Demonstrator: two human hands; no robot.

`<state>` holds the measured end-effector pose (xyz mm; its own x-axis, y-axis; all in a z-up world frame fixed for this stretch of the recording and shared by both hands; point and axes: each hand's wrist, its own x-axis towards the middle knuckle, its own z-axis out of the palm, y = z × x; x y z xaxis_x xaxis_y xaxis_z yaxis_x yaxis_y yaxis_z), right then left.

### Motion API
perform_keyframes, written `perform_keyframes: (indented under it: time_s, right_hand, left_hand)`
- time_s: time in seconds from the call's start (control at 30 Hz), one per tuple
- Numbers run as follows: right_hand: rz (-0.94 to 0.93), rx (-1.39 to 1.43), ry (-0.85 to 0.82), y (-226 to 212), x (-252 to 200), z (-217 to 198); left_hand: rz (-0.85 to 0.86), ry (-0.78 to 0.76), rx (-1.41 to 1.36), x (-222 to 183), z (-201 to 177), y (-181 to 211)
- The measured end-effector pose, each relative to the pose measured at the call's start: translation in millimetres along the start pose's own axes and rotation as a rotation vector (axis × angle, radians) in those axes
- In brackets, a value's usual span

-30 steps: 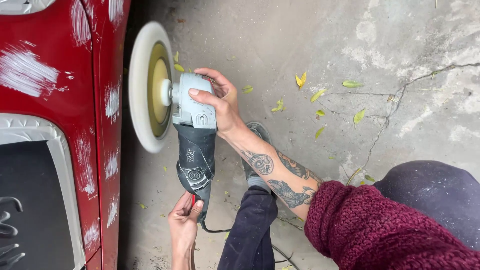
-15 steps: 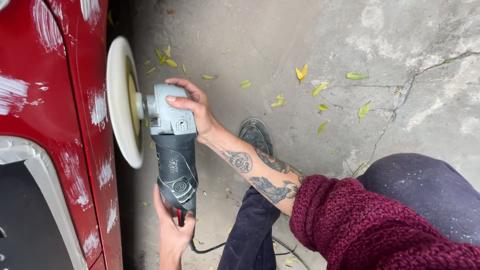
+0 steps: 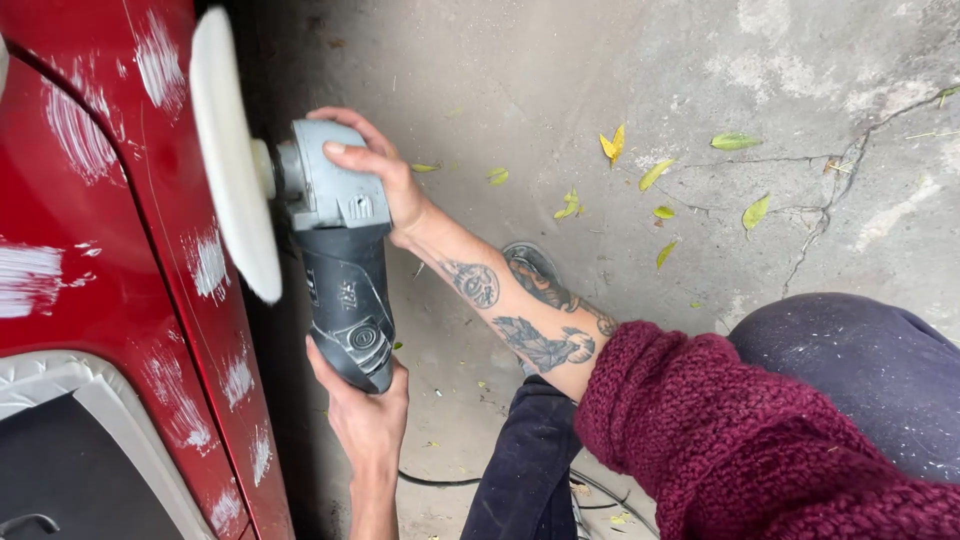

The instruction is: Using an electric polisher to buff and polish the side panel of a red car.

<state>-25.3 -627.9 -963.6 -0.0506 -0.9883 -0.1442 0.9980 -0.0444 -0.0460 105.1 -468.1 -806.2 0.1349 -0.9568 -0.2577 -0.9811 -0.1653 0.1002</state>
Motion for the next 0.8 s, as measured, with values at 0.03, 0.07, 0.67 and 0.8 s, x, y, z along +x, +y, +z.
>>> perform_keyframes:
  time_s: [0.03, 0.07, 0.67, 0.8]
  right_hand:
    - [-0.013, 0.004, -0.002, -9, 8, 0]
    - [-0.025, 0.016, -0.032, -19, 15, 1]
    - [0.105, -0.255, 0.023, 20, -45, 15]
    - [0.082, -0.301, 0.009, 11, -34, 13]
  left_hand:
    - [0.012, 0.002, 0.005, 5, 3, 7]
    - [0.037, 0.028, 0.012, 11, 5, 14]
    - [-0.233, 0.006, -0.113, -60, 30, -33]
    - [-0.244, 0.008, -0.136, -60, 30, -38]
